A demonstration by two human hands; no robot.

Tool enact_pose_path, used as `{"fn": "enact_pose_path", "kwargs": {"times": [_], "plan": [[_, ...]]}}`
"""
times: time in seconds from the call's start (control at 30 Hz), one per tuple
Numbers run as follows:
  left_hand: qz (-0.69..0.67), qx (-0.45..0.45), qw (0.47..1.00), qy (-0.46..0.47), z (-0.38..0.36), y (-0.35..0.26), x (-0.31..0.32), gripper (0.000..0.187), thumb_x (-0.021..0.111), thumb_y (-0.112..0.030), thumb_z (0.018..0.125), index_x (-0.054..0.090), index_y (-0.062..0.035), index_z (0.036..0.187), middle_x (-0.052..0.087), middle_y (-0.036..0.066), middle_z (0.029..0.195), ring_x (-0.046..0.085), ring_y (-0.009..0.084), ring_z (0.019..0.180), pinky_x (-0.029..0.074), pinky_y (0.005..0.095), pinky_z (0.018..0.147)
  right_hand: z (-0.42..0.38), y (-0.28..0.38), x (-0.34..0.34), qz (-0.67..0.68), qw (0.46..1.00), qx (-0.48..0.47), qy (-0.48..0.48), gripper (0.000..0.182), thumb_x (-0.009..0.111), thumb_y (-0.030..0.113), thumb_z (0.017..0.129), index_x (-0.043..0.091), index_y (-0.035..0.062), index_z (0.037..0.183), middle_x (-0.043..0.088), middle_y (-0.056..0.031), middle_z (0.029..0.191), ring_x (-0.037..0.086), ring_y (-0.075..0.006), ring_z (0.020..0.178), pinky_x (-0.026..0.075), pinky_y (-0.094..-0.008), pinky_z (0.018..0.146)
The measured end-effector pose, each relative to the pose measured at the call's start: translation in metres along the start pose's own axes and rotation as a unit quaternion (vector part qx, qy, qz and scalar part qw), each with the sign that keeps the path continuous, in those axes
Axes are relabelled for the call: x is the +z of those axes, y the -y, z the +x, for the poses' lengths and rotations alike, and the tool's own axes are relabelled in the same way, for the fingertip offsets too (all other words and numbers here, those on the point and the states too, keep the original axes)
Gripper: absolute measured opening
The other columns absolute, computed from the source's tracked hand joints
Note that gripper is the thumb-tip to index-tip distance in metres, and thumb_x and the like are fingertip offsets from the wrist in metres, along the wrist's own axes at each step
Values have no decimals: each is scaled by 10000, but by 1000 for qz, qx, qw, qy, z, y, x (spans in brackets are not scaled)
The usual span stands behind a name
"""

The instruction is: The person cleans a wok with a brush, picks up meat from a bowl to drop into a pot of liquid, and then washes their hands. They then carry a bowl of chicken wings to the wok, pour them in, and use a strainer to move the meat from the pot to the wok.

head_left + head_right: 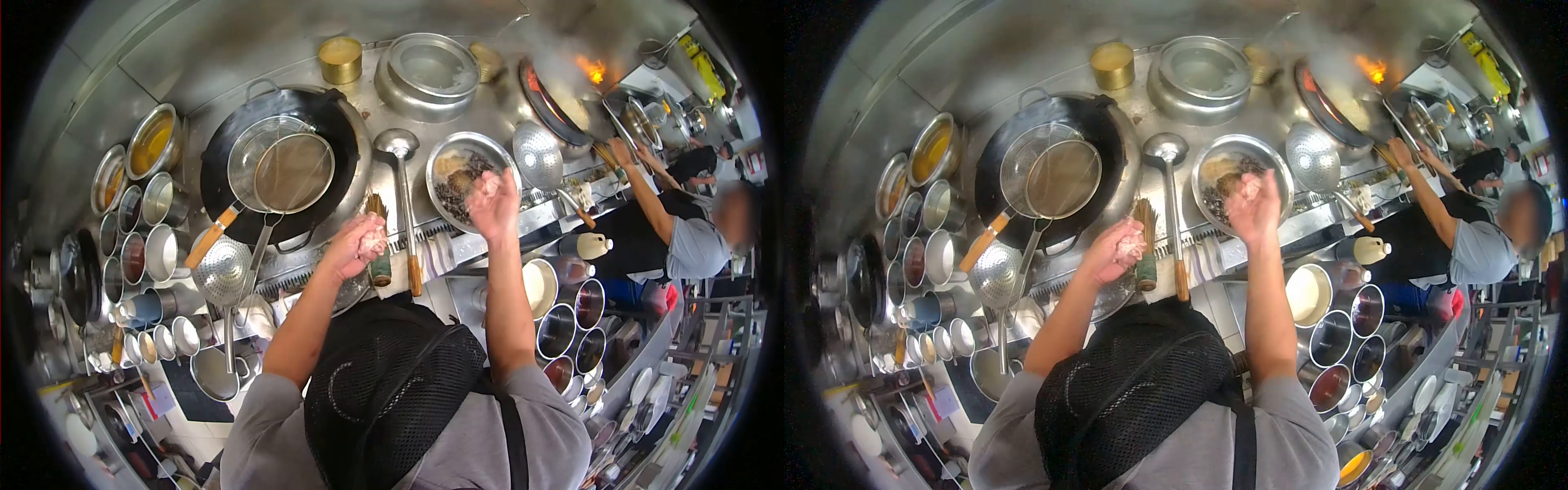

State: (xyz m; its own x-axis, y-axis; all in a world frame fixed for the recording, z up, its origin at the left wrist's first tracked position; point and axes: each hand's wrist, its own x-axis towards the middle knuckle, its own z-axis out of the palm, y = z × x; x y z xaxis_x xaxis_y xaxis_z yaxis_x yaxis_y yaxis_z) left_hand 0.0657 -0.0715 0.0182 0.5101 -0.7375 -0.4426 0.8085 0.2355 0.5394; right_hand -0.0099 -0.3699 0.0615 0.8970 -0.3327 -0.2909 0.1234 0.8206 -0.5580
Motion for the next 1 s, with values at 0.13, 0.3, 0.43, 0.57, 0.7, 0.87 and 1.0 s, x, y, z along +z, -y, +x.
{"fn": "enact_pose_path", "kwargs": {"times": [0.13, 0.3, 0.43, 0.57, 0.7, 0.87, 1.0], "plan": [[12, -4, 1000, 9, 3, 11, 10, 233, 551, -295, 966, 581, -71, 1025, 610, 48, 776, 588, 119, 614, 407, 200, 456, -15, 10, 52, 105, 993, -35, 28, 220, 481, 244, 982, 586, 81, 877, 567, -73, 756, 558, -239, 844, 502, -456, 853], [6, 2, 1000, 5, 9, 13, 8, 223, 559, -291, 961, 576, -79, 1031, 616, 66, 807, 589, 118, 637, 404, 201, 448, 6, -60, -25, 37, 984, 142, -99, 115, 506, -6, 885, 582, -42, 963, 569, -84, 815, 597, -183, 796, 534, -276, 743], [-33, -14, 999, 29, 11, 11, -1, 208, 565, -224, 949, 569, -60, 1076, 623, 84, 869, 611, 145, 711, 454, 226, 515, 14, -25, -27, -87, 995, 37, 26, 193, 473, 57, 928, 610, -54, 1006, 616, -45, 802, 578, -112, 672, 484, -241, 603], [-38, 32, 999, -4, 14, 18, 4, 306, 548, -105, 922, 496, -36, 1215, 616, 113, 982, 628, 202, 833, 499, 287, 645, 52, -6, -74, -696, 697, -118, -125, 295, 541, 127, 886, 612, -26, 1128, 675, -183, 1016, 652, -292, 931, 502, -358, 815], [21, 58, 998, 29, 14, 18, 11, 361, 550, -47, 908, 450, -30, 1254, 593, 114, 1051, 619, 207, 884, 499, 282, 681, 85, 8, -107, -854, 498, -132, -72, 420, 622, 146, 791, 600, -5, 1182, 646, -266, 1032, 633, -383, 978, 502, -417, 852], [56, 94, 994, 8, 13, 17, 22, 310, 554, -78, 940, 458, -37, 1231, 606, 98, 1012, 595, 145, 820, 451, 247, 616, 110, 11, -110, -814, 492, -306, -51, 428, 651, 134, 769, 604, -1, 1173, 645, -256, 1000, 619, -411, 948, 500, -440, 860], [108, 102, 989, 10, 17, 7, 32, 230, 581, -135, 939, 499, -57, 1140, 621, 50, 898, 564, 84, 672, 432, 212, 519, 42, -12, -4, -743, 599, -298, -38, 419, 659, 121, 814, 588, 7, 1210, 619, -214, 1134, 595, -350, 1041, 499, -418, 865]]}}
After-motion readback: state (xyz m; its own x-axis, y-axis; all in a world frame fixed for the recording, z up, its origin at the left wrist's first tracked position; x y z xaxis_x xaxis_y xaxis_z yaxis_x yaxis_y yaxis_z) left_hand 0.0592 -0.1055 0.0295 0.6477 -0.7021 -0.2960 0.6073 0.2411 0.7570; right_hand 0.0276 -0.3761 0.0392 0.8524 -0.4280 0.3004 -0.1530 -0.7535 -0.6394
